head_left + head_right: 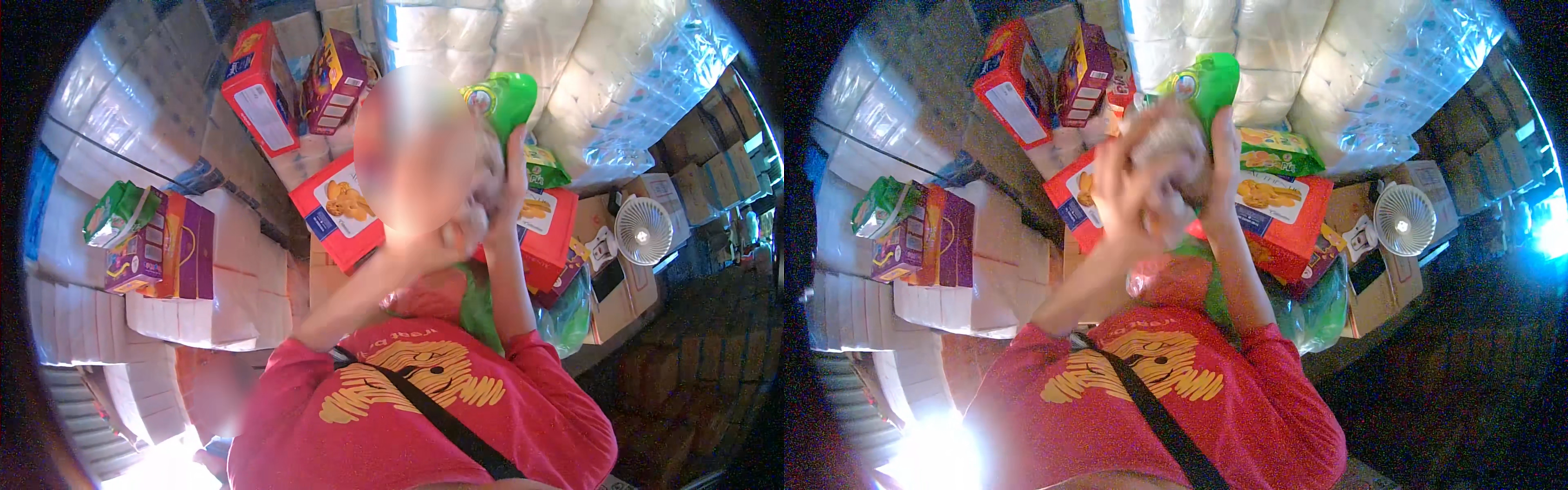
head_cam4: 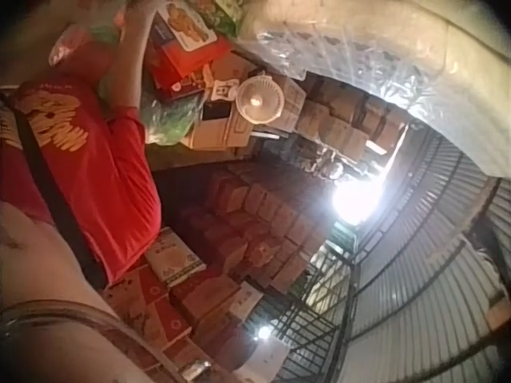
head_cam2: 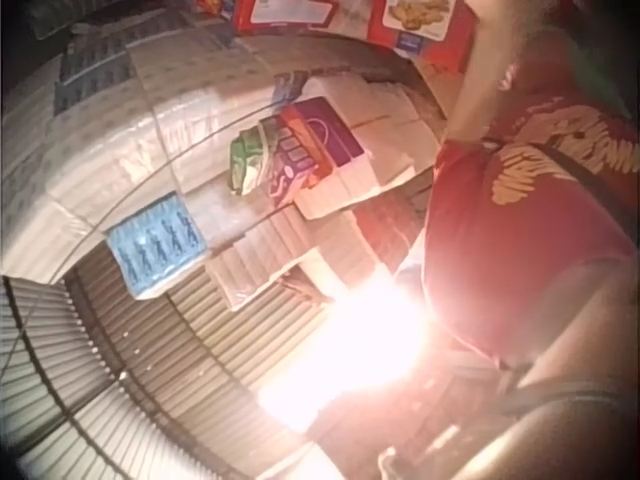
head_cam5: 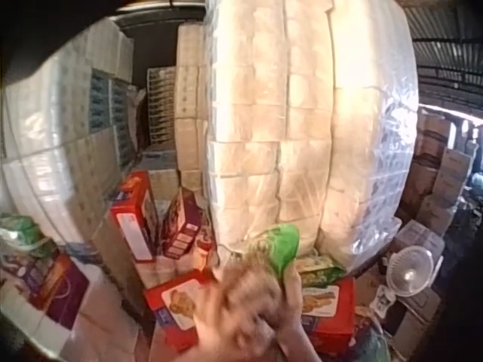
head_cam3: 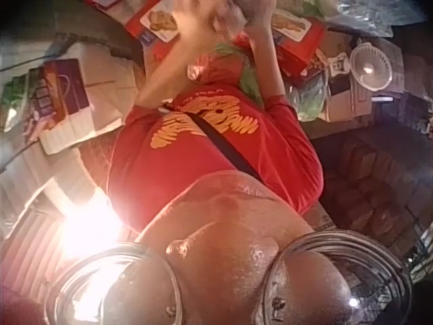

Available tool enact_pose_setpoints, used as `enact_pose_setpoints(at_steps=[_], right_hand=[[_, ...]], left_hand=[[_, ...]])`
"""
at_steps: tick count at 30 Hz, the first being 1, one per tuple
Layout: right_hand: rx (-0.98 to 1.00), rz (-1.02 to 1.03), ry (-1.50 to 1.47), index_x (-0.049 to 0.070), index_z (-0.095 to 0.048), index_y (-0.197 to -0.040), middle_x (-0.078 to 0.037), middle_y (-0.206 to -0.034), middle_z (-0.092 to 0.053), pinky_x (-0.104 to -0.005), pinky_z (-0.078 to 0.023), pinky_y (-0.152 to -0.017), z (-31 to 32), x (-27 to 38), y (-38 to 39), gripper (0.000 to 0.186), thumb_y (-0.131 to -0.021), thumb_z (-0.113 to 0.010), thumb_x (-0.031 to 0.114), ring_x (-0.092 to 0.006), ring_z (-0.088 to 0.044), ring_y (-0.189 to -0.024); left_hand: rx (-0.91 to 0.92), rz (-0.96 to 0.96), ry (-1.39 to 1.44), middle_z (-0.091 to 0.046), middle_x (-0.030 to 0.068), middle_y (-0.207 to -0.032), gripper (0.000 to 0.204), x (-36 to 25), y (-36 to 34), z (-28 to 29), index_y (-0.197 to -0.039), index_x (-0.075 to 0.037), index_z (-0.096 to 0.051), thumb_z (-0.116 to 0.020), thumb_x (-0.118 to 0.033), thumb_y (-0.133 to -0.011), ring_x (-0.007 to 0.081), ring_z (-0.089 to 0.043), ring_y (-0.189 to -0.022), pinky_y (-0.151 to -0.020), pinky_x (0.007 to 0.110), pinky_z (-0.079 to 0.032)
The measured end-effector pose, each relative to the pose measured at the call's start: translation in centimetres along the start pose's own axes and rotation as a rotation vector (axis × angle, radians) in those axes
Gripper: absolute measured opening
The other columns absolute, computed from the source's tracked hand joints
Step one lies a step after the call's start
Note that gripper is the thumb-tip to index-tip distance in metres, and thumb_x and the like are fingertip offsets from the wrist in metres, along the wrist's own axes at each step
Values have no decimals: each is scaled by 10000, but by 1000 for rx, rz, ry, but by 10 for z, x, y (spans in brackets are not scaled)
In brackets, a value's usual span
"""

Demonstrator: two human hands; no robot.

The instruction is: Wiping down various packaged food products with a cleaning cloth in a storage environment.

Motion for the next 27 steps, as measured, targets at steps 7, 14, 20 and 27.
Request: enact_pose_setpoints(at_steps=[7,14,20,27], right_hand=[[147,65,171,38,-421,-1273,-80,-1168,-543,-323,-472,-861,-3,7,14,464,-967,-332,376,-173,-571,-994],[-20,69,207,18,-491,-1167,-79,-1079,-539,-317,-440,-858,6,17,15,447,-958,-356,390,-154,-535,-973],[-19,213,304,-7,-401,-1285,-134,-1234,-502,-366,-478,-859,34,14,21,508,-966,-313,379,-226,-556,-1043],[255,17,-426,-2,-356,-1315,-195,-1273,-460,-493,-416,-921,-8,32,26,640,-926,-288,502,-360,-518,-1079]], left_hand=[[-145,45,-210,-520,140,-1137,396,34,-32,14,-1007,-139,-562,-594,-130,-612,344,-484,-936,-774,425,-424],[33,-105,-143,-513,136,-1155,326,-12,-2,0,-891,-218,-630,-615,-323,-583,316,-509,-946,-746,407,-445],[-322,66,-20,-547,202,-1067,416,47,-10,21,-1010,-59,-560,-587,-114,-598,377,-514,-930,-791,449,-425],[-349,823,522,-536,130,-927,461,141,57,-10,-1079,-15,-502,-568,-56,-624,253,-530,-873,-808,340,-417]])
Point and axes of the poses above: each hand's wrist, its own y-axis away from the middle knuckle, its own z-axis out of the back of the hand, x = y × z, the point moved 8 cm from there along -y, towards the middle knuckle
